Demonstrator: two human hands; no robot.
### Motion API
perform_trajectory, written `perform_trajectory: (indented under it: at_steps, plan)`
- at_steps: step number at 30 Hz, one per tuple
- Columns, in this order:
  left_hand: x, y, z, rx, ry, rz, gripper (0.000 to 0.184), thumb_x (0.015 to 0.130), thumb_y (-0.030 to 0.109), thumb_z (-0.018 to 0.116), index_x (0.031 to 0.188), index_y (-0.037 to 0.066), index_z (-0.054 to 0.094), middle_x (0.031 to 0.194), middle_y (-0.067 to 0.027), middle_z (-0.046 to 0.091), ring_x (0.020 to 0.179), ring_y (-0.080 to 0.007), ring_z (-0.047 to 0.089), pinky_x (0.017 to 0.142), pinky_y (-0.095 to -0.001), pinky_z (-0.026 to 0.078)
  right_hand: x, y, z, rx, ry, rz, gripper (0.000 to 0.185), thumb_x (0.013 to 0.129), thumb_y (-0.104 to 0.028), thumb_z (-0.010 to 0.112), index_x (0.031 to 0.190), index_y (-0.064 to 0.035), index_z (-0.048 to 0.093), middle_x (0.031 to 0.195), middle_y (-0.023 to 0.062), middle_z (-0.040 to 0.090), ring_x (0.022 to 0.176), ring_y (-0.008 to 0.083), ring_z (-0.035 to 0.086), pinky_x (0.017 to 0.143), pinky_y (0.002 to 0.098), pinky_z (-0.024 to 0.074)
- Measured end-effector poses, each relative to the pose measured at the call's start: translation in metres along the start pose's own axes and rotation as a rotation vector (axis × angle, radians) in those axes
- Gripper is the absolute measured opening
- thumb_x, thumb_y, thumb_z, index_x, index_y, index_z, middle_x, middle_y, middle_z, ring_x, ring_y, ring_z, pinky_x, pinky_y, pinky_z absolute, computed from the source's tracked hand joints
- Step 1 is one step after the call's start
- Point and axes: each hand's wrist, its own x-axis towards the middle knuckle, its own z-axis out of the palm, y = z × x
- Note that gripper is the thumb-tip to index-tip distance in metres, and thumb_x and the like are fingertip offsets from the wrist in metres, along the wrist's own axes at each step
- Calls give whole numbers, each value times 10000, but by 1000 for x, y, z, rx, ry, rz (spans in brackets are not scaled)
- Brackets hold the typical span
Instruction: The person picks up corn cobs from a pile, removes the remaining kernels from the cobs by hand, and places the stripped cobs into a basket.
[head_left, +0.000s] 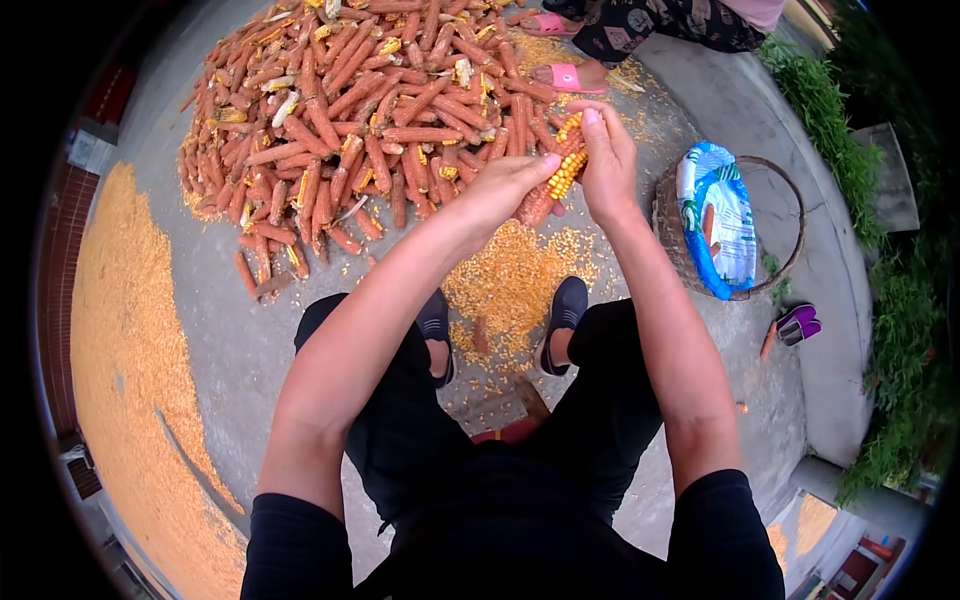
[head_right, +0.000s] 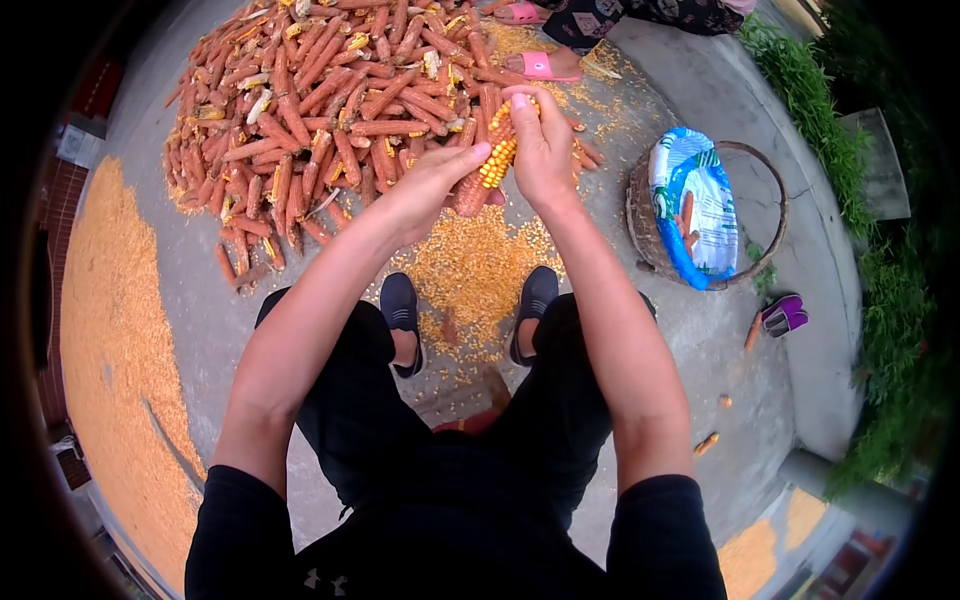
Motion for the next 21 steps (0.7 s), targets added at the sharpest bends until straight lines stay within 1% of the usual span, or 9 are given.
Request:
perform_trajectory:
  at_steps: [2, 6, 8, 12, 13, 14, 17, 20, 21]
  plan:
    - [-5, 2, -2, -187, -62, -71, 460, 1065, 426, 485, 1274, 24, 565, 888, -91, 674, 712, -183, 659, 632, -311, 511, 1, 0, 1, 1, 14, -25, 288, 1069, -249, 497, 1135, 0, 626, 998, 67, 654, 878, 110, 574, 802, 272, 477]
    - [-13, 15, 0, -372, -90, -103, 358, 1037, 303, 553, 1299, 60, 533, 764, -70, 611, 550, -133, 550, 450, -271, 392, 1, -11, 5, 337, 57, 206, 290, 1072, -265, 489, 1193, -31, 610, 948, 37, 640, 784, 87, 574, 650, 249, 462]
    - [-14, 19, -1, -279, -117, -64, 356, 990, 214, 599, 1310, 75, 530, 747, -61, 596, 535, -105, 517, 427, -255, 350, 2, -21, 3, 399, 55, 271, 300, 1079, -279, 472, 1251, -62, 588, 886, 17, 625, 635, 81, 544, 491, 238, 386]
    - [-17, 14, 5, -1, 38, -76, 410, 901, 62, 652, 1298, 72, 551, 742, -35, 571, 532, -55, 470, 437, -218, 327, 2, -14, -1, 350, 50, 304, 325, 1056, -335, 518, 1207, -57, 593, 891, 24, 632, 613, 70, 534, 473, 225, 366]
    - [-7, 0, 8, 248, 181, 169, 305, 868, 83, 691, 1131, -6, 565, 823, -123, 673, 649, -229, 649, 574, -361, 492, -1, -10, 1, 324, 52, 326, 346, 1044, -364, 538, 1195, -58, 594, 889, 26, 630, 622, 70, 540, 476, 221, 369]
    - [-1, -12, 7, 422, 302, 238, 310, 856, 88, 697, 1117, -15, 565, 842, -162, 682, 708, -287, 666, 635, -400, 505, -2, -7, 4, 299, 51, 349, 369, 1032, -393, 559, 1184, -58, 595, 887, 29, 628, 631, 70, 546, 479, 217, 373]
    - [-7, -6, 21, 789, 566, 310, 326, 830, 110, 698, 1070, -54, 551, 886, -319, 675, 904, -503, 666, 789, -563, 512, -16, -14, 24, -90, 140, 237, 479, 961, -387, 674, 1166, 36, 582, 1029, 152, 671, 942, 237, 666, 836, 386, 541]
    - [2, -8, 30, 814, 629, 250, 312, 854, 122, 672, 1067, -69, 547, 880, -324, 678, 866, -495, 677, 752, -570, 517, -24, -33, 35, -389, 116, 135, 517, 914, -374, 727, 1171, 49, 576, 1076, 223, 682, 1001, 347, 669, 925, 433, 500]
    - [2, 0, 33, 755, 603, 149, 396, 875, 210, 670, 1170, -37, 579, 963, -308, 687, 966, -488, 662, 824, -535, 519, -23, -29, 39, -324, 105, 76, 505, 903, -354, 735, 1150, 58, 577, 1067, 252, 678, 992, 366, 678, 878, 431, 510]
